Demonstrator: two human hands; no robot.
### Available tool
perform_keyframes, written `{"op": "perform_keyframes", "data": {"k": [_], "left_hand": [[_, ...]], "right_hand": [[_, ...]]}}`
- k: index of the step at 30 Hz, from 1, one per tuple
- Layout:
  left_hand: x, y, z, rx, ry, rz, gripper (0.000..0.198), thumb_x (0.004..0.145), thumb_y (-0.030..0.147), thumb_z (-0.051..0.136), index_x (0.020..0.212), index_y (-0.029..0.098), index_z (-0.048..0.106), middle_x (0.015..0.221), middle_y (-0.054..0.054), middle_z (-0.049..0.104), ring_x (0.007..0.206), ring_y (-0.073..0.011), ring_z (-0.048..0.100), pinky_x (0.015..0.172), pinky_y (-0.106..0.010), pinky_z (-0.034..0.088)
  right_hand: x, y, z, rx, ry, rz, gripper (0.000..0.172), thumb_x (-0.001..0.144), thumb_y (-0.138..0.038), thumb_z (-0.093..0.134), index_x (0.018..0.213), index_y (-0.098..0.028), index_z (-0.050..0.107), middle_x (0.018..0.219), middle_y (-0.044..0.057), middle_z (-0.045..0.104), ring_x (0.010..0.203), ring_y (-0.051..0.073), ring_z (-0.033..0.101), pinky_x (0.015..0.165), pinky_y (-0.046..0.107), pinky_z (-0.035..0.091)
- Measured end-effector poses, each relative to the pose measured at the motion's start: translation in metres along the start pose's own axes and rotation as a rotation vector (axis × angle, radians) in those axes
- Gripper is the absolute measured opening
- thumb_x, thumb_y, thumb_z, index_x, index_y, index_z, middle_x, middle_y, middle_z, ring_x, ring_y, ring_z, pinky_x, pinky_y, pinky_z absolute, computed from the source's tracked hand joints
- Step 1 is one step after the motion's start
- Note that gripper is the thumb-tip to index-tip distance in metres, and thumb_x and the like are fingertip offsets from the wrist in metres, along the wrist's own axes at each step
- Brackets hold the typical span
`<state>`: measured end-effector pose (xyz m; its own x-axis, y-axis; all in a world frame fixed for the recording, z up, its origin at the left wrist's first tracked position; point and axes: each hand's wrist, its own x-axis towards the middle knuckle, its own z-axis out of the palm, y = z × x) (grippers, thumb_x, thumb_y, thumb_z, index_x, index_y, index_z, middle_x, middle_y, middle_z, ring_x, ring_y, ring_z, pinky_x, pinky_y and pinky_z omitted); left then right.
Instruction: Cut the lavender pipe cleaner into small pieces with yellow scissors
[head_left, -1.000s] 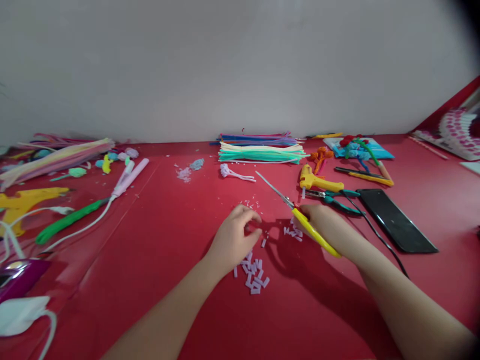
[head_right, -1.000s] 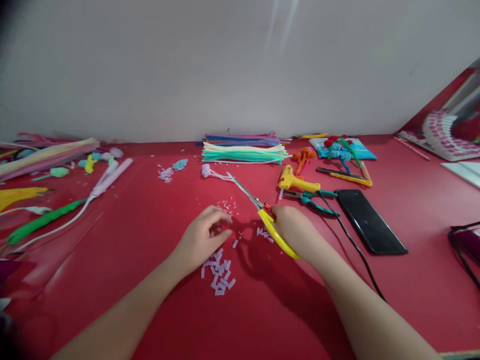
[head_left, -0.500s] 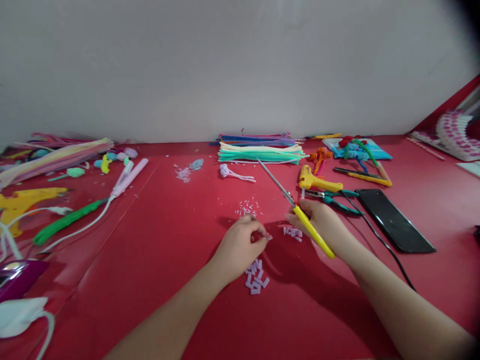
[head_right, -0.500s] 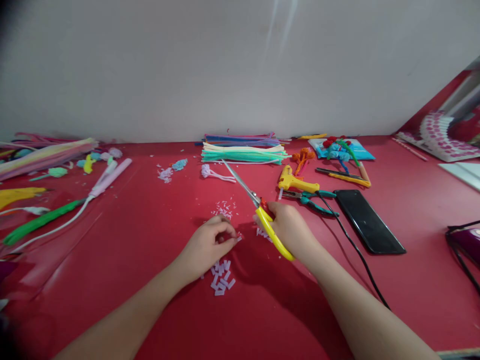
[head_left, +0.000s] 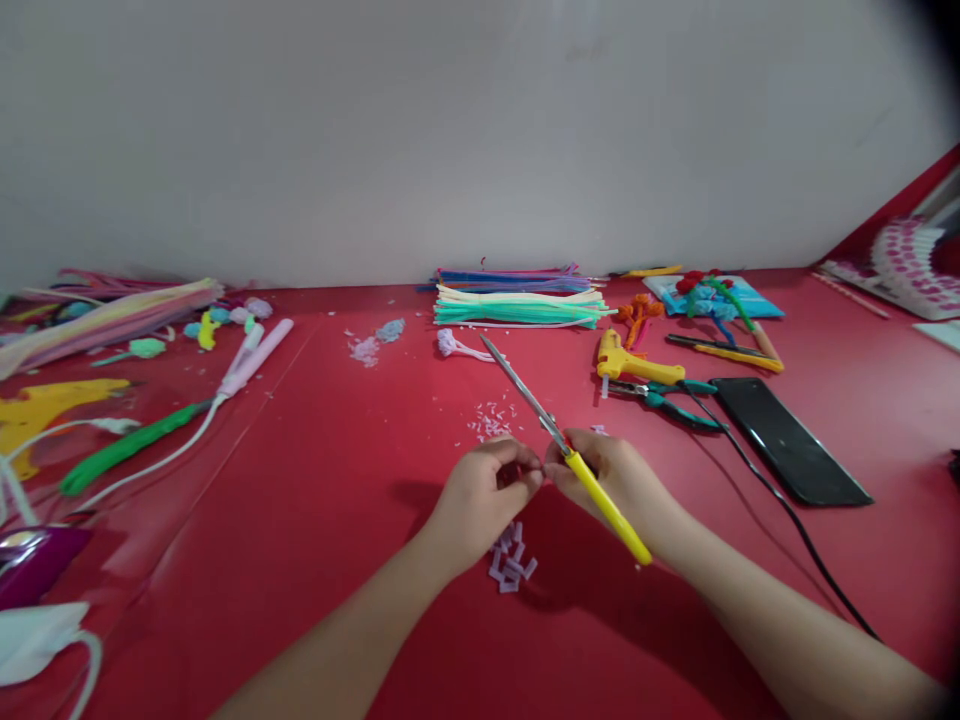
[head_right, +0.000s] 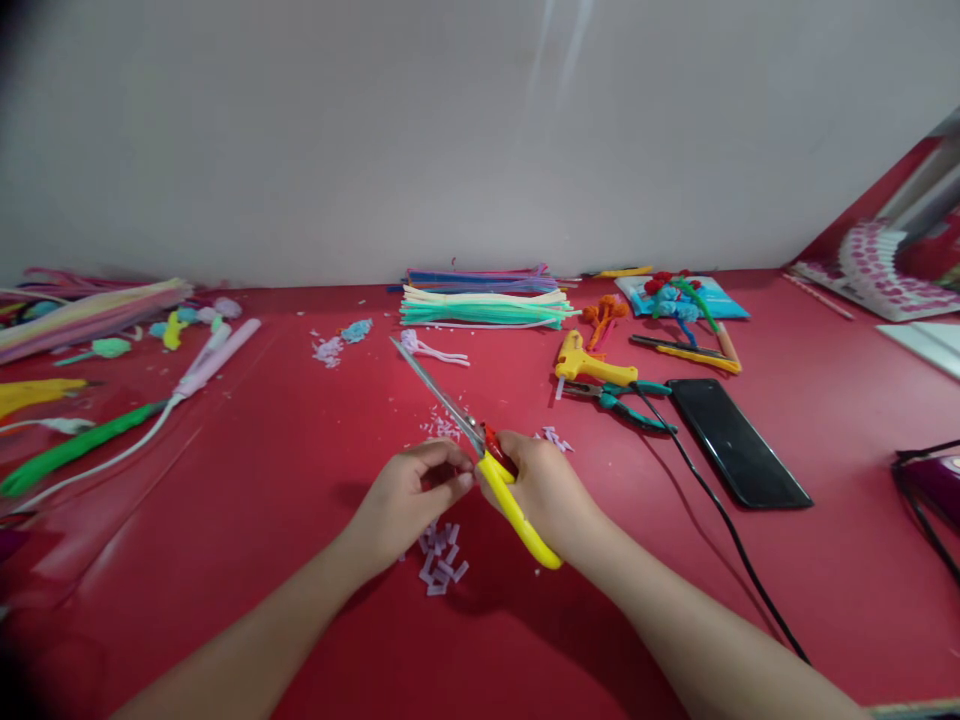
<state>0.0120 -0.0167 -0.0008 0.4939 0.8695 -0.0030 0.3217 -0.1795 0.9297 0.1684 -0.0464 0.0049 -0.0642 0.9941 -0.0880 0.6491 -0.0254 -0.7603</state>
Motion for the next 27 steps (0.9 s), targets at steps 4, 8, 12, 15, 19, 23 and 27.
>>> {"op": "perform_keyframes", "data": {"k": [4, 8, 12, 15, 19, 23, 27], "left_hand": [[0.001, 0.003, -0.004, -0.162, 0.041, -0.055, 0.01, 0.072, 0.025, 0.05, 0.07, 0.016, 0.055, 0.065, 0.001, 0.052, 0.062, -0.0108, 0.048, 0.06, -0.022, 0.038], [0.005, 0.0, -0.012, -0.377, 0.238, -0.105, 0.014, 0.072, 0.029, 0.053, 0.073, 0.015, 0.052, 0.06, 0.003, 0.047, 0.052, -0.0075, 0.042, 0.051, -0.02, 0.035], [0.01, -0.004, -0.018, -0.581, 0.44, -0.083, 0.013, 0.07, 0.026, 0.055, 0.073, 0.014, 0.052, 0.061, 0.002, 0.048, 0.053, -0.0068, 0.042, 0.048, -0.018, 0.034], [0.011, -0.005, -0.021, -0.664, 0.488, -0.088, 0.013, 0.068, 0.024, 0.057, 0.077, 0.014, 0.055, 0.066, 0.0, 0.051, 0.055, -0.0068, 0.044, 0.048, -0.018, 0.035], [0.01, -0.004, -0.023, -0.687, 0.496, -0.074, 0.01, 0.068, 0.022, 0.056, 0.076, 0.014, 0.057, 0.062, 0.001, 0.05, 0.054, -0.0063, 0.044, 0.048, -0.018, 0.035], [0.01, -0.004, -0.022, -0.664, 0.492, -0.052, 0.007, 0.068, 0.019, 0.056, 0.073, 0.014, 0.057, 0.057, 0.003, 0.048, 0.052, -0.006, 0.042, 0.048, -0.018, 0.034], [0.01, -0.005, -0.022, -0.661, 0.479, -0.052, 0.006, 0.069, 0.02, 0.055, 0.071, 0.014, 0.056, 0.058, 0.002, 0.048, 0.053, -0.0062, 0.043, 0.049, -0.018, 0.034]], "right_hand": [[0.0, 0.0, -0.005, -0.201, 0.078, -0.021, 0.024, 0.07, -0.042, 0.045, 0.068, -0.018, 0.048, 0.054, -0.002, 0.046, 0.048, 0.009, 0.04, 0.043, 0.02, 0.023], [-0.001, -0.002, -0.01, -0.521, 0.156, -0.017, 0.033, 0.068, -0.052, 0.044, 0.073, -0.02, 0.047, 0.057, 0.001, 0.054, 0.05, 0.012, 0.048, 0.045, 0.023, 0.021], [-0.003, -0.001, -0.006, -0.681, 0.138, -0.046, 0.037, 0.073, -0.056, 0.036, 0.078, -0.02, 0.045, 0.061, 0.003, 0.058, 0.055, 0.016, 0.054, 0.046, 0.025, 0.022], [-0.003, 0.002, -0.003, -0.757, 0.119, -0.056, 0.038, 0.075, -0.057, 0.032, 0.074, -0.02, 0.043, 0.059, 0.003, 0.058, 0.052, 0.016, 0.054, 0.045, 0.026, 0.02], [-0.004, 0.003, -0.001, -0.802, 0.114, -0.085, 0.038, 0.076, -0.057, 0.031, 0.072, -0.02, 0.042, 0.059, 0.003, 0.057, 0.051, 0.016, 0.054, 0.045, 0.026, 0.018], [-0.004, 0.003, 0.0, -0.804, 0.119, -0.112, 0.037, 0.076, -0.056, 0.03, 0.074, -0.021, 0.041, 0.06, 0.001, 0.058, 0.051, 0.016, 0.054, 0.045, 0.025, 0.018], [-0.004, 0.004, 0.001, -0.82, 0.118, -0.125, 0.036, 0.077, -0.054, 0.03, 0.074, -0.02, 0.043, 0.057, 0.002, 0.057, 0.049, 0.015, 0.052, 0.045, 0.025, 0.016]]}}
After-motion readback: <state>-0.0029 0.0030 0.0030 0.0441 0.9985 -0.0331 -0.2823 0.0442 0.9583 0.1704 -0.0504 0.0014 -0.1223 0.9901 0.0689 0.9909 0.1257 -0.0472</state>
